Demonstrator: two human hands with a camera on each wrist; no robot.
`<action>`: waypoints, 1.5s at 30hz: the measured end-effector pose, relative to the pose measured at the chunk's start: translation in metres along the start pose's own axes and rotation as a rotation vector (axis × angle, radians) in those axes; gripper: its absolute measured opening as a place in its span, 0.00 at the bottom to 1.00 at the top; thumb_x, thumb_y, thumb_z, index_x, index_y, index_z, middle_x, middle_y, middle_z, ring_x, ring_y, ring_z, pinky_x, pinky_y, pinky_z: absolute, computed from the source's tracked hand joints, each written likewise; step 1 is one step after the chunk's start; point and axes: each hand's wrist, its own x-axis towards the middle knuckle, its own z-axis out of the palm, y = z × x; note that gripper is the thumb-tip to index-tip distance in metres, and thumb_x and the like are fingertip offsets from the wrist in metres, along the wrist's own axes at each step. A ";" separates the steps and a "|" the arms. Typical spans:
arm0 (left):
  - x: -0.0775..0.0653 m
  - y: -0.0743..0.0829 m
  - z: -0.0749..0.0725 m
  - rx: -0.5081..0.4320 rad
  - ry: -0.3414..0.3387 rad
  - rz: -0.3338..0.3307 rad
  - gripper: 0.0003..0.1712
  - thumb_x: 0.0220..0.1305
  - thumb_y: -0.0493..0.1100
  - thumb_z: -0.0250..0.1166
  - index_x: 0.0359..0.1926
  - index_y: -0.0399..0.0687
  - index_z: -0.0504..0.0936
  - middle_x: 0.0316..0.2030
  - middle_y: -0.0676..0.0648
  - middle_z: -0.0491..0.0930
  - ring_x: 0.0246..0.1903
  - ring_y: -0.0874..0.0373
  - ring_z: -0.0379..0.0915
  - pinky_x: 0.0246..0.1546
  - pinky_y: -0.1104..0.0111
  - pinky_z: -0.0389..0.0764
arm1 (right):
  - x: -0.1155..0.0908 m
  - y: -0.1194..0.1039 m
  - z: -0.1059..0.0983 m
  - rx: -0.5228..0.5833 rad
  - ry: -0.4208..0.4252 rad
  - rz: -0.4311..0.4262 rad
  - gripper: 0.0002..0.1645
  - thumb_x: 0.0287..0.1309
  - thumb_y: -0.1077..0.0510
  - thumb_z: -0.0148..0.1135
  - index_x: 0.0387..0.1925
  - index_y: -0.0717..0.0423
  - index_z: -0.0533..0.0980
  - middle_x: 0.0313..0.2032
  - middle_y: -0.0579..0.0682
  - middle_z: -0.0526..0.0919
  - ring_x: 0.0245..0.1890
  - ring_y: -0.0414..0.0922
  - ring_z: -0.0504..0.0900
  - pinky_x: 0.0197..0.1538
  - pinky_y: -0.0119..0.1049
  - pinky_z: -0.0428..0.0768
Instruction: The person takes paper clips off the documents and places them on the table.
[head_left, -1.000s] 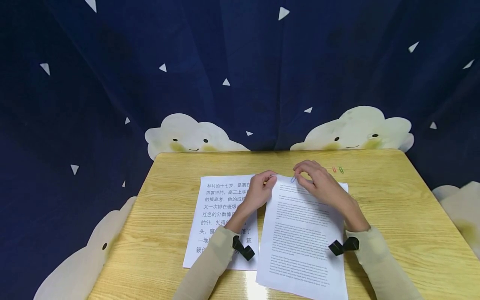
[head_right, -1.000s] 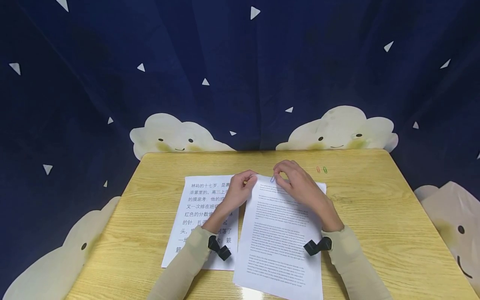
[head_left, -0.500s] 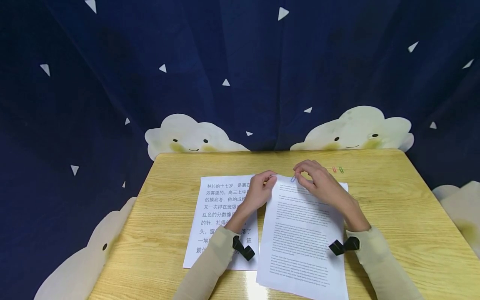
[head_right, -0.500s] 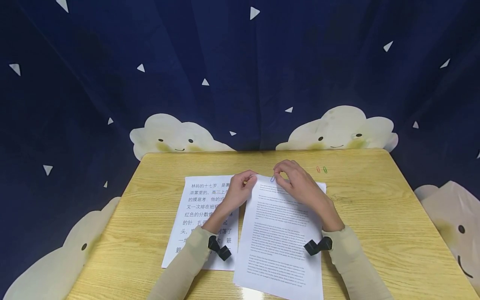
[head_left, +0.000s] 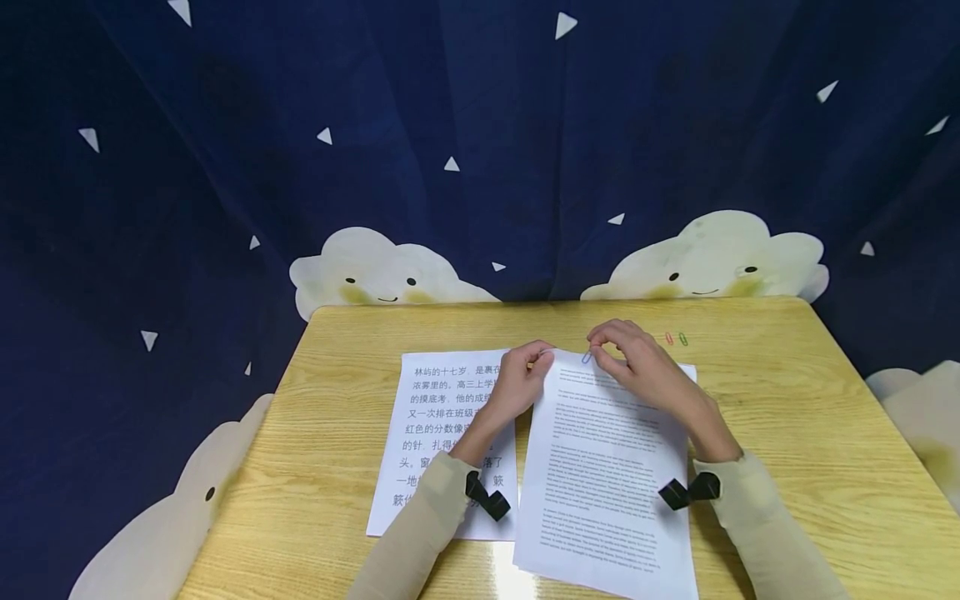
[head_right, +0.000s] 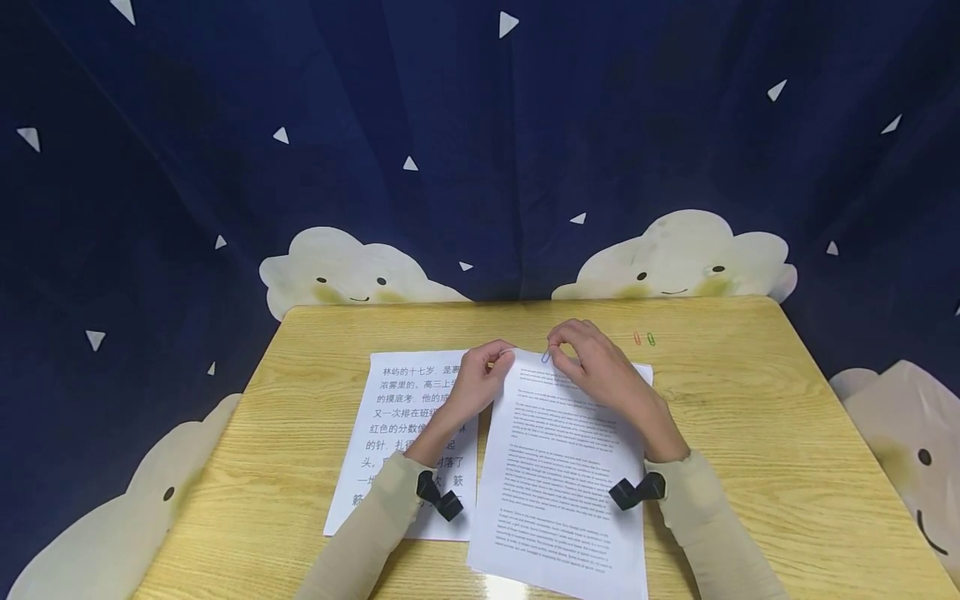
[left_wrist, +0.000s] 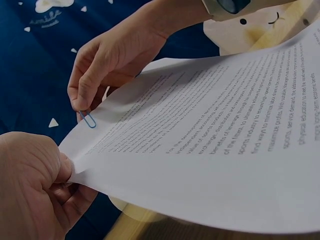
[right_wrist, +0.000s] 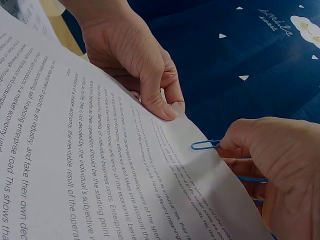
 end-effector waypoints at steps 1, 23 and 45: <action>0.000 0.000 0.000 0.000 -0.001 -0.002 0.14 0.81 0.38 0.55 0.47 0.38 0.87 0.36 0.41 0.85 0.28 0.54 0.78 0.27 0.74 0.74 | 0.000 0.000 0.000 0.001 0.000 0.003 0.08 0.76 0.57 0.60 0.45 0.56 0.82 0.53 0.55 0.84 0.57 0.53 0.78 0.60 0.55 0.75; 0.001 -0.003 0.001 0.003 0.014 0.010 0.12 0.80 0.38 0.56 0.47 0.41 0.87 0.37 0.43 0.86 0.29 0.61 0.78 0.29 0.72 0.78 | 0.000 0.000 -0.002 0.007 0.010 -0.011 0.07 0.76 0.58 0.60 0.45 0.56 0.83 0.52 0.56 0.84 0.57 0.54 0.78 0.60 0.56 0.75; 0.001 -0.006 0.002 0.005 0.022 -0.004 0.12 0.80 0.38 0.57 0.48 0.40 0.87 0.37 0.42 0.86 0.29 0.61 0.78 0.29 0.73 0.78 | 0.000 0.002 -0.004 0.003 0.037 -0.009 0.06 0.75 0.58 0.61 0.43 0.54 0.83 0.51 0.54 0.85 0.57 0.53 0.79 0.61 0.56 0.75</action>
